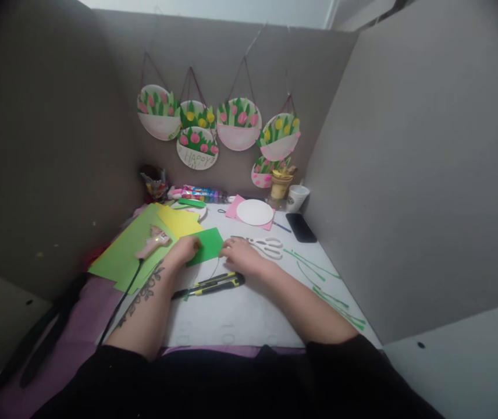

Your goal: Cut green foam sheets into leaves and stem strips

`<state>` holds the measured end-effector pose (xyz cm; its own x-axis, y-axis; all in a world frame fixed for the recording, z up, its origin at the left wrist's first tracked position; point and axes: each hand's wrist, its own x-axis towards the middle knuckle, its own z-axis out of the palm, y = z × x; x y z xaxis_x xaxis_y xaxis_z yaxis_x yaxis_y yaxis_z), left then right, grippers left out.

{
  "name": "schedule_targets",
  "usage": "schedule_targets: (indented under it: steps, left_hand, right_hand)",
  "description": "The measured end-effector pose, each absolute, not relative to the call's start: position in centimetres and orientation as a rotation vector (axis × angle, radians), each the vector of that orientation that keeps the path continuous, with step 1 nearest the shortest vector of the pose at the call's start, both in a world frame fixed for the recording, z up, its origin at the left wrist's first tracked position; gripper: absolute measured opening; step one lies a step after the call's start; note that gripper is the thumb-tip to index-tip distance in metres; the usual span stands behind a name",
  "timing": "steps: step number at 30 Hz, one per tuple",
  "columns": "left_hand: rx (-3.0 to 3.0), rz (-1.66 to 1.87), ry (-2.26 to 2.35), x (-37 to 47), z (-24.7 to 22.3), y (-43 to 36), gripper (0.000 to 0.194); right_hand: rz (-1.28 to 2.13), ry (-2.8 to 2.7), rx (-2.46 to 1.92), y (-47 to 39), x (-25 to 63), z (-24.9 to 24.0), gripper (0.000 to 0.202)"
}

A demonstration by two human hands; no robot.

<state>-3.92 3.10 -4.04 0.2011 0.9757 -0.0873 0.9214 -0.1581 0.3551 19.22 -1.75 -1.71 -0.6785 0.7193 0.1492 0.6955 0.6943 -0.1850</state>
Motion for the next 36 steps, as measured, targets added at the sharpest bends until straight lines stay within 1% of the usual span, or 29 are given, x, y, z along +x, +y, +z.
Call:
schedule_targets:
  steps: [4, 9, 13, 16, 19, 23, 26, 27, 28, 29, 31, 34, 36]
  left_hand:
    - [2.123, 0.221, 1.744, -4.0, -4.5, 3.4, 0.033]
    - [2.155, 0.227, 1.721, -4.0, -4.4, 3.4, 0.032]
    - [2.136, 0.220, 1.729, -4.0, -4.4, 3.4, 0.033]
    - [2.128, 0.199, 1.724, -4.1, -4.6, 3.5, 0.035]
    - [2.157, 0.181, 1.710, -4.0, -4.9, 3.9, 0.036]
    - [2.180, 0.152, 1.704, -3.7, -5.0, 4.2, 0.036]
    - [2.176, 0.133, 1.696, -3.6, -4.8, 4.2, 0.037]
    - [2.173, 0.131, 1.696, -3.5, -4.7, 4.1, 0.038]
    - [2.171, 0.132, 1.701, -3.5, -4.6, 4.1, 0.038]
    - [2.171, 0.137, 1.705, -3.6, -4.5, 3.9, 0.038]
    - [2.170, 0.158, 1.703, -3.7, -4.4, 3.7, 0.038]
    - [2.140, 0.219, 1.680, -3.9, -4.5, 3.5, 0.037]
    - [2.123, 0.272, 1.650, -4.2, -4.7, 3.5, 0.035]
  right_hand:
    - [0.119, -2.816, -1.033, 0.6, 17.1, -2.5, 0.018]
    - [0.108, -2.893, -0.996, 2.4, 17.2, -3.9, 0.014]
    - [0.086, -2.851, -1.067, 1.6, 19.4, -3.0, 0.016]
    - [0.117, -2.738, -1.260, 0.1, 24.1, -1.2, 0.011]
    - [0.111, -2.500, -1.499, -2.2, 31.5, 0.1, 0.012]
    - [0.057, -2.355, -1.894, -6.4, 39.8, -0.2, 0.016]
    - [-0.082, -2.190, -2.324, -8.5, 40.3, -0.9, 0.013]
    - [-0.137, -2.157, -2.367, -8.7, 39.0, -1.0, 0.014]
    - [-0.172, -2.186, -2.288, -8.6, 37.2, -1.0, 0.016]
    - [-0.139, -2.278, -2.114, -8.5, 34.8, -0.9, 0.019]
    - [0.009, -2.441, -1.703, -7.7, 29.0, -0.6, 0.021]
    - [0.168, -2.595, -1.235, -6.3, 20.3, -0.5, 0.018]
    - [0.289, -2.681, -1.065, -5.2, 15.7, -0.9, 0.017]
